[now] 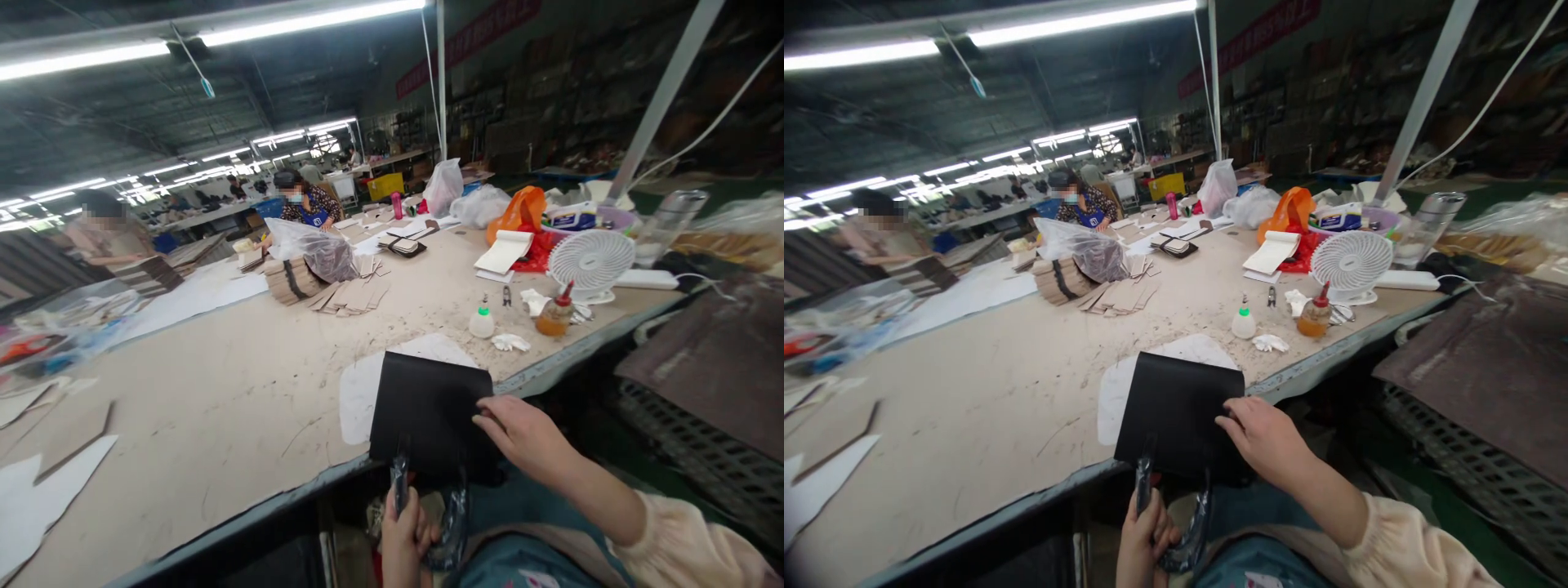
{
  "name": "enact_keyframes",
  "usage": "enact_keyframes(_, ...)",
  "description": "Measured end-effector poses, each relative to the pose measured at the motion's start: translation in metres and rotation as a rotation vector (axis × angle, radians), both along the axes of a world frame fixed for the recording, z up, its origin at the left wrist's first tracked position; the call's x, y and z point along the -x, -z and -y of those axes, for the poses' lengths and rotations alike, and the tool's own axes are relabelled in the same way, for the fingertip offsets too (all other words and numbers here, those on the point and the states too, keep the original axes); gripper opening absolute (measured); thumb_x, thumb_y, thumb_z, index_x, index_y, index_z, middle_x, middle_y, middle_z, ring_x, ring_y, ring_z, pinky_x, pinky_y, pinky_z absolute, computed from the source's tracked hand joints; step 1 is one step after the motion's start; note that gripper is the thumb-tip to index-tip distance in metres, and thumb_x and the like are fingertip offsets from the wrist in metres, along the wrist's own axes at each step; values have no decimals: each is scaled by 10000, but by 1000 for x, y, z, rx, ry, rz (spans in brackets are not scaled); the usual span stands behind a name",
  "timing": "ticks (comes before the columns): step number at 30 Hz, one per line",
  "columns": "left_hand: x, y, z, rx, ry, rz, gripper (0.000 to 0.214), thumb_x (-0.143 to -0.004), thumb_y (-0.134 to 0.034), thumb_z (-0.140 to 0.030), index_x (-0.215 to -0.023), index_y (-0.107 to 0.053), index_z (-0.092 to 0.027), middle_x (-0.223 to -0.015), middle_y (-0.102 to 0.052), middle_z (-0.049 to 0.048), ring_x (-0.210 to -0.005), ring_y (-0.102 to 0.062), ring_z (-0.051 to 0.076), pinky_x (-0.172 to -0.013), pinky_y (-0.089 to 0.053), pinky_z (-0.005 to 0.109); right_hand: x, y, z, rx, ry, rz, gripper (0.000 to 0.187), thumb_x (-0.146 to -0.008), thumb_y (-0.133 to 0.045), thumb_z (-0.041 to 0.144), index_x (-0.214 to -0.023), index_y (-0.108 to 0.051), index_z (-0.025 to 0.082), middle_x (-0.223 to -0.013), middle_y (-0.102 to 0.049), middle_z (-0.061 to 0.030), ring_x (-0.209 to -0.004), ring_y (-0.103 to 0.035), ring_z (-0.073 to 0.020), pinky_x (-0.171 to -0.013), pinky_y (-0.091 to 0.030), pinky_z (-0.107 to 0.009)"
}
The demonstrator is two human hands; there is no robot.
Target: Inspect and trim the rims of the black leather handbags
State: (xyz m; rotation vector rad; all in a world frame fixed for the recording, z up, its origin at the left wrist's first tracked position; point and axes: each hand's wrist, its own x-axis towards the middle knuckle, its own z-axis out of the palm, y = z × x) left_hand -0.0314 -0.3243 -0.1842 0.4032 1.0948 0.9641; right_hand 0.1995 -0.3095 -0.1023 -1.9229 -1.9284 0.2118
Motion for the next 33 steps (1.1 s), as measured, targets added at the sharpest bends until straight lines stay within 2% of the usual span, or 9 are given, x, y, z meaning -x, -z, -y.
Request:
enact_keyframes(3,-1,0,0,-4,6,-6,615,-567,-705,-546,-1018,-495,-185,-420,-175,-140,-354,-122,7,-383,-282,171,27,-17,-19,-160,-279,95,430,-873,-407,435,-1226,-510,212,-1232,-557,-79,-1221,-398,-231,-1013,-292,-417)
enact_keyframes(6,-1,0,-1,-7,17,-3,627,-547,-709,-560,-1000,-502,-178,-411,-158,-144,-350,-117,8,-368,-268,167,49,-14,-45,-154,-454,187,540,-854,-409,500,-1334,-384,254,-1366,-429,-47,-1330,-203,-258,-1058,-154,-508)
enact_keyframes(10,0,2,-1,-7,12,13,613,-538,-706,-578,-960,-509,-179,-387,-183,-146,-337,-109,5,-357,-279,170,61,-4,-85,-121,-408,253,612,-862,-349,538,-1389,-281,233,-1407,-362,-52,-1344,-125,-290,-1052,-86,-558)
enact_keyframes(13,2,8,-1,11,27,33,614,-528,-703,-597,-943,-514,-185,-368,-194,-147,-320,-103,2,-351,-291,174,64,-3,-101,-97,-375,257,619,-864,-336,542,-1392,-274,224,-1414,-347,-56,-1346,-111,-292,-1052,-64,-566)
enact_keyframes(21,1,25,-3,48,83,100,625,-486,-711,-625,-897,-512,-199,-336,-201,-147,-290,-128,9,-337,-276,173,75,-3,-59,75,-522,97,658,-812,-457,550,-1384,-286,273,-1424,-326,-70,-1344,-139,-285,-1060,-4,-547)
enact_keyframes(23,0,27,-3,64,98,106,626,-486,-708,-628,-899,-515,-198,-340,-196,-146,-292,-129,7,-342,-277,171,72,-2,-62,81,-496,98,654,-817,-462,532,-1388,-280,269,-1422,-331,-66,-1347,-126,-285,-1060,2,-546)
enact_keyframes(27,0,28,-4,71,144,125,624,-512,-691,-632,-921,-514,-195,-348,-180,-147,-307,-107,7,-346,-274,171,62,1,-87,48,-331,150,634,-848,-409,511,-1397,-267,228,-1419,-337,-67,-1350,-100,-290,-1060,2,-551)
enact_keyframes(30,2,28,-5,74,178,113,637,-536,-674,-635,-962,-511,-190,-356,-187,-147,-308,-110,8,-352,-287,175,51,6,-99,43,-296,151,618,-848,-402,510,-1387,-292,228,-1427,-325,-66,-1345,-138,-281,-1070,-59,-529)
enact_keyframes(33,2,26,-6,62,183,93,634,-556,-671,-620,-977,-514,-174,-371,-189,-146,-315,-123,9,-360,-296,176,34,12,-100,74,-223,81,632,-851,-410,469,-1395,-275,178,-1437,-294,-109,-1314,-253,-250,-1065,-203,-437)
